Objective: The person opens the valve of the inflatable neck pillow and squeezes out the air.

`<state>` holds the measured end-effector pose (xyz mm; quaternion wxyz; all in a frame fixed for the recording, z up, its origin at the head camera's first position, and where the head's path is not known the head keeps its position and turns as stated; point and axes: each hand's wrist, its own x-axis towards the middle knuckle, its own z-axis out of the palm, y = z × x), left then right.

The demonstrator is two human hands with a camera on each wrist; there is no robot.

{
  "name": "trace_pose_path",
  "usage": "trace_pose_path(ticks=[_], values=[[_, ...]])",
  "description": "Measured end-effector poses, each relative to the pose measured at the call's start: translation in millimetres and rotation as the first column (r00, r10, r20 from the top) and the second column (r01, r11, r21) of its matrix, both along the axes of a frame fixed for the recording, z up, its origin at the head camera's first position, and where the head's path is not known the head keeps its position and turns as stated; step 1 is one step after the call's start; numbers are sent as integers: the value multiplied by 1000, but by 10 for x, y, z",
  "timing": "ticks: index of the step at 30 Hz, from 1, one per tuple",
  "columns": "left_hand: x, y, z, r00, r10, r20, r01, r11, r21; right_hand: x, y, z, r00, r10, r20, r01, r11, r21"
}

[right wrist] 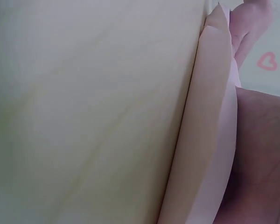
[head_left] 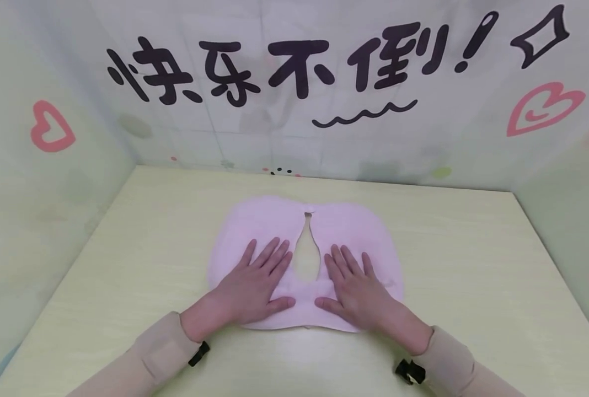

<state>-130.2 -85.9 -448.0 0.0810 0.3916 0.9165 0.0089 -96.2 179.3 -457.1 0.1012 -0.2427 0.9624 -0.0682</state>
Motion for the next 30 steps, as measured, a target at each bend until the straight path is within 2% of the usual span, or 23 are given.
trace_pose_path(ticks=[3, 7, 17, 30], values=[[3, 7, 23, 1000, -12, 3, 12, 1000, -25, 0, 17, 6, 1000, -4, 12, 4, 1000, 6], [2, 40, 38, 999, -25, 20, 26, 998, -49, 1, 68, 14, 1000, -5, -10, 5, 1000, 12], [-2, 71, 36, 998, 19, 63, -12, 993, -116, -22, 133, -34, 999, 31, -35, -30, 999, 28], [27, 84, 28, 998, 33, 51, -23, 983, -180, -7, 90, -48, 999, 35, -25, -36, 999, -19]])
